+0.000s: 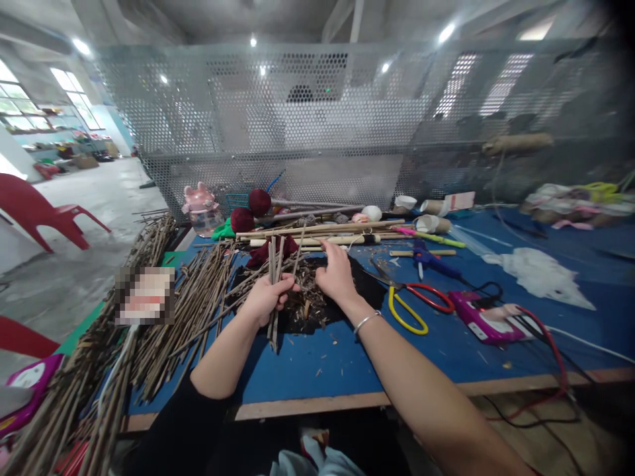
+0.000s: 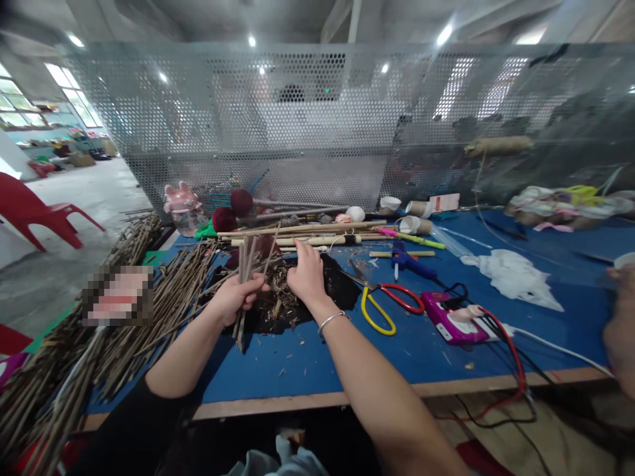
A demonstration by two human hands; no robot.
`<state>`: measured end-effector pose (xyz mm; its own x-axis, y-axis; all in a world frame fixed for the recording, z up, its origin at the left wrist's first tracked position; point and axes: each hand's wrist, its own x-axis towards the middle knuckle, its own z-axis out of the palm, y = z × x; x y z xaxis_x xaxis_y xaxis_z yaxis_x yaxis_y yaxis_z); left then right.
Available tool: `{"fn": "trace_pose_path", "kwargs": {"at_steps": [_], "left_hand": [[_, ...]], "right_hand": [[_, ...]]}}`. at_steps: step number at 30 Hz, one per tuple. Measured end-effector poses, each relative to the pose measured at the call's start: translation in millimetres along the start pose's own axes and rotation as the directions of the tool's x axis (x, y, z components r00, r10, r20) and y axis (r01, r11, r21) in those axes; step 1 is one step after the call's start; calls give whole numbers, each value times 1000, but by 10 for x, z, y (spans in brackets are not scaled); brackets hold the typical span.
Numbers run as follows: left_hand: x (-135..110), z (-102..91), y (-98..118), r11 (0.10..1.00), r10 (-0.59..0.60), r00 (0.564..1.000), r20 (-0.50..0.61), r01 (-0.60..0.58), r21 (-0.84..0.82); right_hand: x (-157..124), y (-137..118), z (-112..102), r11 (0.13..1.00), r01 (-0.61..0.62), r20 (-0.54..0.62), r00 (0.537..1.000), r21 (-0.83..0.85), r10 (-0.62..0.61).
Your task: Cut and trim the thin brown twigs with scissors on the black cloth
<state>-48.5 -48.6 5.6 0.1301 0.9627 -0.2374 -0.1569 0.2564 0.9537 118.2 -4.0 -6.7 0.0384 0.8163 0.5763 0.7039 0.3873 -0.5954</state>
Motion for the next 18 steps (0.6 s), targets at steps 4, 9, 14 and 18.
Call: {"fn": "trace_pose_path", "kwargs": {"at_steps": [4,9,14,18], "left_hand": [[-35,36,-10,995,-17,997,77,9,101],[-51,89,-46,980,-12,993,118,-12,201],[-15,102,-62,992,8,1000,5,-9,122],[33,66,-65,999,-35,998,-42,36,24]], "right_hand": [[12,-57,-6,907,-187,169,977,377,131],[-31,-75,61,820,-345,421,896,457,143],[-80,-133,96,744,-363,360,916,560,177],[-51,-192,44,654,-331,263,943,681,203]]}}
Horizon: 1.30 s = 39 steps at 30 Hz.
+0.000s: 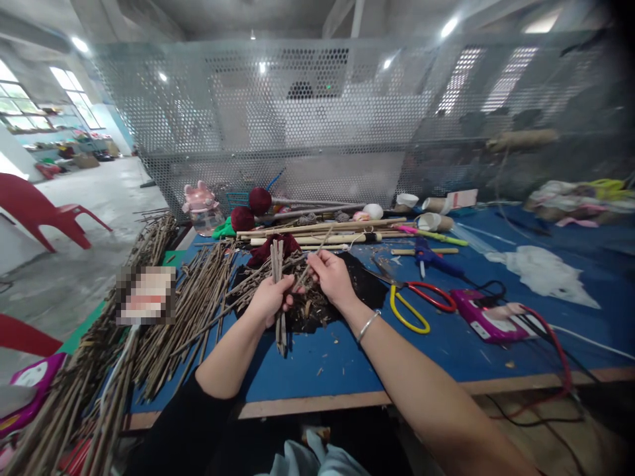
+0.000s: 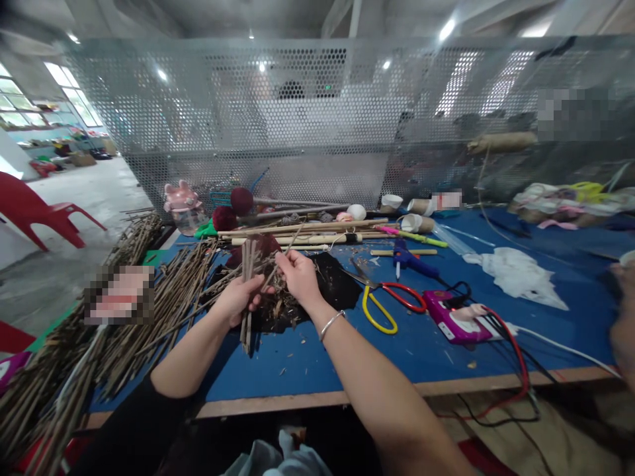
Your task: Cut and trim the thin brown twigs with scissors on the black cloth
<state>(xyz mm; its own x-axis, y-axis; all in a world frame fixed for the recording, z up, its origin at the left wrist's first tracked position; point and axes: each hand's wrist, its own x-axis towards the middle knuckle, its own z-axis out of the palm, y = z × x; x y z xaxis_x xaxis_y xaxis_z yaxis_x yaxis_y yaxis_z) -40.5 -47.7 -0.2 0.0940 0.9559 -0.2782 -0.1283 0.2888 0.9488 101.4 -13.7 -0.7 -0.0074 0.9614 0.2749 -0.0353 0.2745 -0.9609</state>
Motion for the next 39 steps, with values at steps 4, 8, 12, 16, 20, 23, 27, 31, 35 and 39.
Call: {"fn": "trace_pose_path", "kwargs": {"at_steps": [4,8,12,16,20,23,27,31,35,39], "left_hand": [[45,-50,-21,999,-6,1000,-28,8,49],[24,-65,-3,995,37,996,-79,-30,94],[-42,-78,76,996,71,997,13,-72,48],[-74,-216,220,994,109,993,-42,-109,-5],[-100,-532,432,973,78,977,-199,-118,-200],[-150,-752,558,956,30,975,-218,-92,-280],[-195,-877,612,925,61,983,-175,-121,-359],[-160,-893,582,895,79,984,-160,-141,-424],[-120,-874,532,918,89,981,-171,-147,-367],[-116,-820,502,945,116,978,-176,-163,-283]], "right_hand": [[87,-49,-95,986,1,-172,985,165,28],[87,-35,-127,996,-72,-30,997,49,73],[-82,-54,45,951,7,360,927,-309,110],[-215,-65,205,922,95,473,875,-375,103],[-200,0,196,892,118,442,891,-437,98],[-134,46,222,760,270,455,890,-592,39],[2,56,425,500,492,522,848,-713,-89],[115,71,676,308,606,630,776,-734,-24],[160,67,743,279,629,653,758,-726,-9],[185,19,538,407,604,608,782,-686,-136]]}}
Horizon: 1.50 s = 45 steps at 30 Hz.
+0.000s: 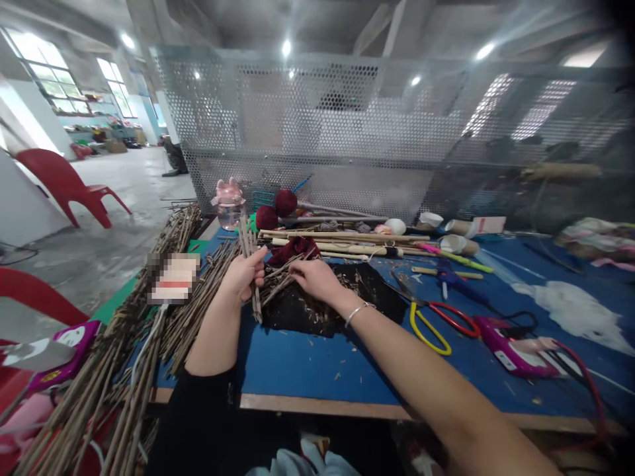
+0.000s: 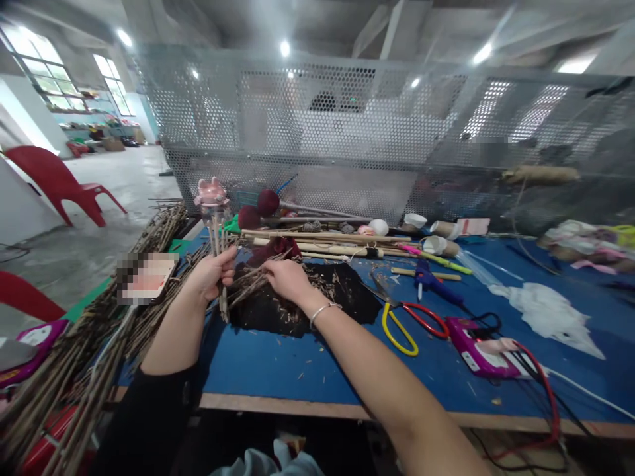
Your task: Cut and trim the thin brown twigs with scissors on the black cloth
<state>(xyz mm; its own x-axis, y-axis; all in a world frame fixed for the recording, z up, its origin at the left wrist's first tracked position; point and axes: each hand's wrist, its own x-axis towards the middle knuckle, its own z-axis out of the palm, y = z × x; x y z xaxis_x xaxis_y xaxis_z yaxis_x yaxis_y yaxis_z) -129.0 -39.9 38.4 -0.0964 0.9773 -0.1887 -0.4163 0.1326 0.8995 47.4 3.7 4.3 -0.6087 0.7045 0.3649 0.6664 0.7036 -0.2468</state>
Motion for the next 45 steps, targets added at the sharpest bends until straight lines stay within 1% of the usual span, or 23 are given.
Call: {"fn": "trace_pose_path", "kwargs": {"at_steps": [3,5,7,9,11,12,14,17,20,22,23,24,25,27,28,29,30,31,33,35,38,41,45], "left_hand": [[-19,52,-31,999,-7,1000,28,6,40],[-41,96,-62,996,-36,997,71,29,90],[-72,151,-107,981,-72,990,124,48,186],[-109,213,-166,951,-98,980,173,41,307],[-141,278,-234,906,-98,976,194,7,422],[-152,309,-268,880,-90,976,196,-14,474],[-163,365,-333,824,-60,980,192,-60,564],[-164,428,-408,753,1,977,214,-142,642],[-172,467,-448,734,22,968,252,-186,653],[-183,481,-457,754,-31,963,268,-153,639],[-188,484,-457,770,-67,960,273,-124,626],[-192,485,-453,788,-100,955,280,-95,608],[-194,484,-447,807,-126,950,285,-69,586],[-193,476,-432,841,-155,944,290,-28,540],[-190,471,-424,854,-165,942,293,-13,520],[-187,467,-417,864,-178,937,300,3,504],[-184,464,-412,872,-193,932,308,19,489],[-181,463,-410,878,-209,924,320,34,477],[-177,466,-411,884,-238,910,339,59,463],[-176,472,-419,882,-257,905,340,76,464],[-172,475,-438,878,-258,907,332,77,473],[-162,466,-453,877,-251,907,338,65,476],[-140,441,-444,895,-241,900,364,62,441]], "right_hand": [[-161,162,-96,992,-43,-106,993,115,55],[-285,258,-128,979,-90,-196,973,182,125],[-399,330,-140,955,-142,-290,932,261,218],[-482,378,-149,917,-194,-360,875,348,322],[-528,406,-169,880,-240,-391,826,410,407],[-539,413,-183,869,-258,-395,811,422,433],[-549,415,-214,865,-279,-399,798,417,451],[-554,395,-249,880,-275,-414,801,387,432],[-560,382,-247,884,-257,-412,810,390,417],[-556,394,-220,861,-231,-403,808,454,430],[-549,406,-201,827,-219,-396,796,518,458],[-538,421,-182,770,-210,-379,774,603,508],[-525,435,-166,684,-202,-347,741,701,575],[-499,450,-156,438,-186,-215,667,879,714],[-489,446,-165,306,-173,-126,649,936,750],[-482,434,-184,189,-163,-38,653,968,756],[-480,415,-209,98,-158,36,679,983,733],[-483,391,-238,32,-161,96,723,986,685],[-496,338,-284,-26,-192,175,818,981,549],[-513,298,-294,-22,-241,226,871,970,437],[-534,283,-240,10,-311,289,897,950,335],[-548,301,-169,52,-377,356,905,925,232],[-558,322,-143,94,-446,428,888,890,167]]}}
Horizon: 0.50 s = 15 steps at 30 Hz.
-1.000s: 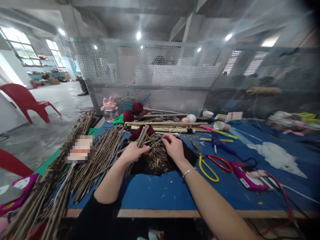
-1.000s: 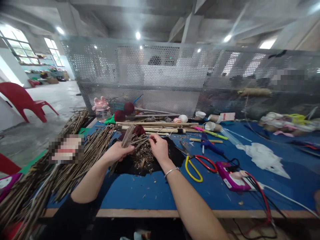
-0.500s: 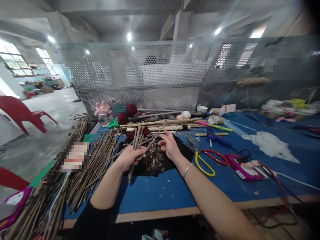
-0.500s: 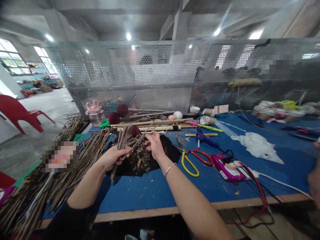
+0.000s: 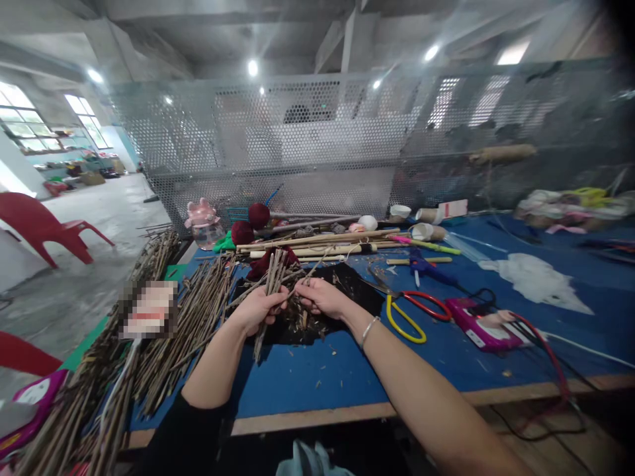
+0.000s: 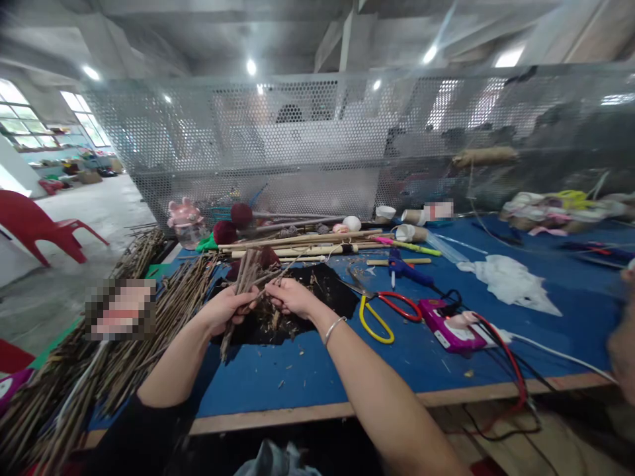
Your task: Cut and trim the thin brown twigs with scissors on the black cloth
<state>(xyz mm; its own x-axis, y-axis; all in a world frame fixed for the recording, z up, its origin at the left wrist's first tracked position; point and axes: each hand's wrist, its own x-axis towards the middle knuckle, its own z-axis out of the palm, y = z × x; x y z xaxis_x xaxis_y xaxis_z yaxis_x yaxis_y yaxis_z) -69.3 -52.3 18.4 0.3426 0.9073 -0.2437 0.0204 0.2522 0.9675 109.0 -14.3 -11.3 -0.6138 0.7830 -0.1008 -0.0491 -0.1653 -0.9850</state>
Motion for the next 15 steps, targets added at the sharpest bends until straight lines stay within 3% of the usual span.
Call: {"fn": "trace_pose_path", "kwargs": {"at_steps": [5,11,15], "left_hand": [[-13,-42,27,1000,9,999,43,-8,-27],[-22,-24,27,1000,-12,999,30,13,-17],[-19,2,4,1000,19,1000,-9,-19,1]], "right_hand": [[-29,-43,-28,996,-31,53,998,-78,36],[-96,-113,-106,987,-100,214,969,-124,125],[-89,-104,-44,978,-67,156,983,-196,98]]}}
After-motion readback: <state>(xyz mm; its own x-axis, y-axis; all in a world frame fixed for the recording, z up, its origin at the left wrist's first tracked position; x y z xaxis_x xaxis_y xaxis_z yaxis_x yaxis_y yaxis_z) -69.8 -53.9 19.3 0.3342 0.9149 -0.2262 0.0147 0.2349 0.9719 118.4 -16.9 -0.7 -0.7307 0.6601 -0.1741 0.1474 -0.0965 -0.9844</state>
